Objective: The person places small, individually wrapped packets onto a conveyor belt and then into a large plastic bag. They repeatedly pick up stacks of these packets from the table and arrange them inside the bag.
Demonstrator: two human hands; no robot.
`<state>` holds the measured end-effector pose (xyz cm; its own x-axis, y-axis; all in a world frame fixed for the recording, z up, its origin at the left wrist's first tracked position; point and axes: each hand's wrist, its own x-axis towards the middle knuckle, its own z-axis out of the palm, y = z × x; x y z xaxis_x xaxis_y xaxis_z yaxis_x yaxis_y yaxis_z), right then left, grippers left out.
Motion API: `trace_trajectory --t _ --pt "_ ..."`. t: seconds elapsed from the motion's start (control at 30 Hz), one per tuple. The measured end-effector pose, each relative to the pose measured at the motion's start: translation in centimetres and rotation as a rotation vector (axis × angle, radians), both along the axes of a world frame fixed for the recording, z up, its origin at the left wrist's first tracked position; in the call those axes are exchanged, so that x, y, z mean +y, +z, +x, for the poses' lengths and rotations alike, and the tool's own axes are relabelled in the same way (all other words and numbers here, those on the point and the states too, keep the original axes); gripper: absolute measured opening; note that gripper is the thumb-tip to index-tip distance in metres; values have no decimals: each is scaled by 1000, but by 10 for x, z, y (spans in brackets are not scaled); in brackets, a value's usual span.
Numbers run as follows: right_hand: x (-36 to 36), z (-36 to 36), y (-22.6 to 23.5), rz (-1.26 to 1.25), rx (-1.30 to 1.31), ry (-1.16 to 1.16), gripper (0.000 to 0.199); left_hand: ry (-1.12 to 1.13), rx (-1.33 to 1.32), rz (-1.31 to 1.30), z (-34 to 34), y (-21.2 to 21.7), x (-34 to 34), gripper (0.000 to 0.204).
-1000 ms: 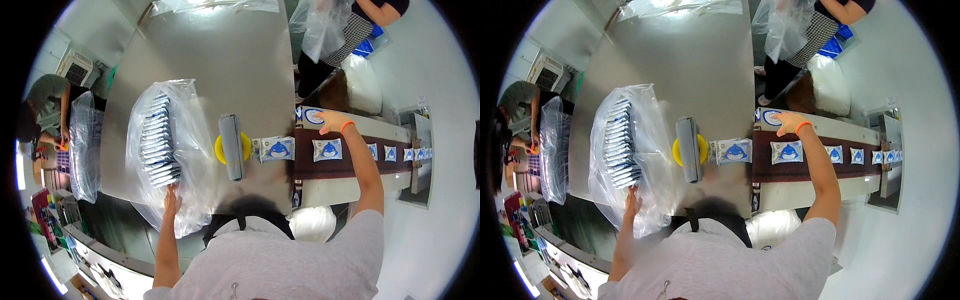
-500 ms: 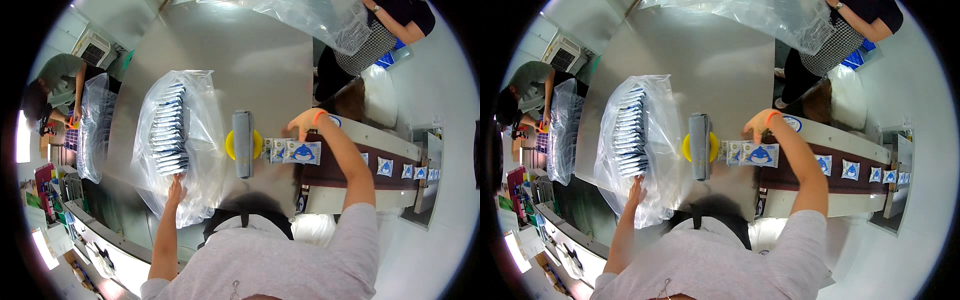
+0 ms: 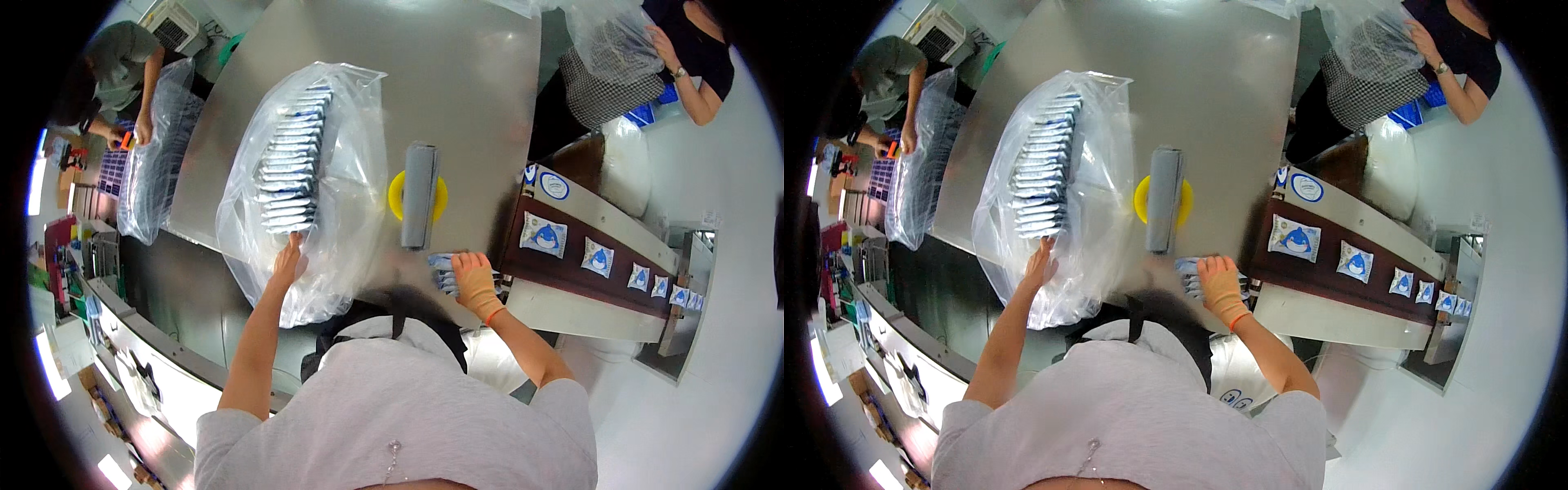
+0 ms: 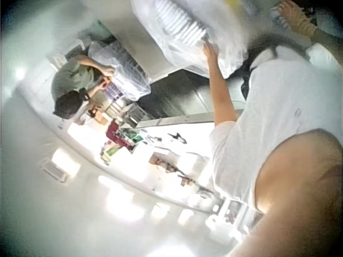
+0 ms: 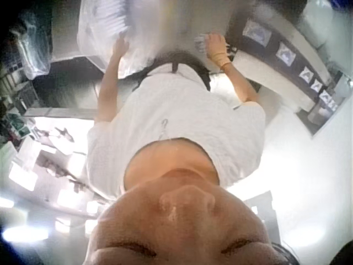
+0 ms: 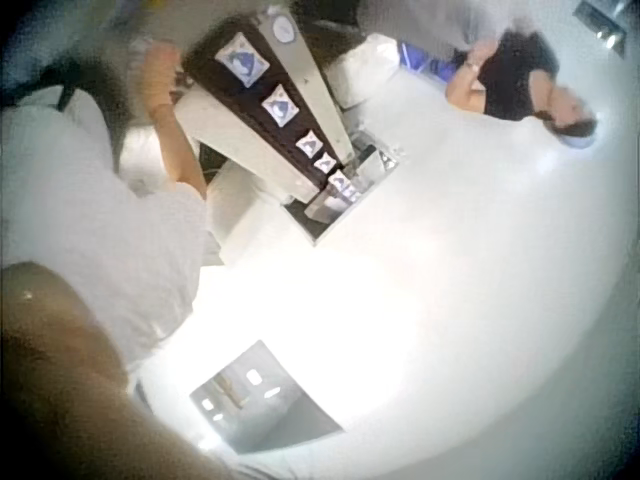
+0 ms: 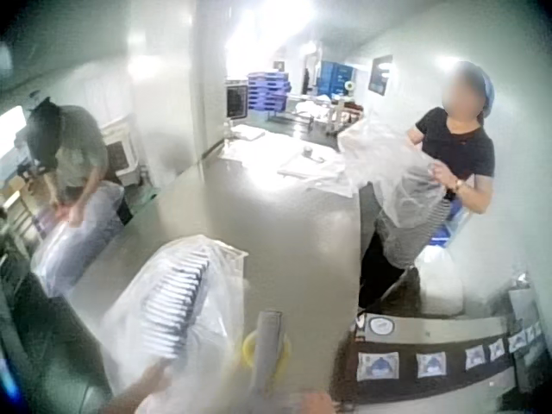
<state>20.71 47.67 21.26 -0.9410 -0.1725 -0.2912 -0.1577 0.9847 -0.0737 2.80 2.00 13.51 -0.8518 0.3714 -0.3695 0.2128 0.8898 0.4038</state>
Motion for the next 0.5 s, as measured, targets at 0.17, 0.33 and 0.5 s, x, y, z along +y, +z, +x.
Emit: trace_trajectory --t 0.17,0.33,0.5 --pt "-6 -2 42 -443 -457 -420 86 44 1 15 6 -10 -7 56" --pt "-48 -51 91 -1400 -884 -642 93 57 9 36 10 -10 -6 56" --pt "-172 -183 118 -1473 -1072 -200 79 73 56 16 23 -31 -14 59"
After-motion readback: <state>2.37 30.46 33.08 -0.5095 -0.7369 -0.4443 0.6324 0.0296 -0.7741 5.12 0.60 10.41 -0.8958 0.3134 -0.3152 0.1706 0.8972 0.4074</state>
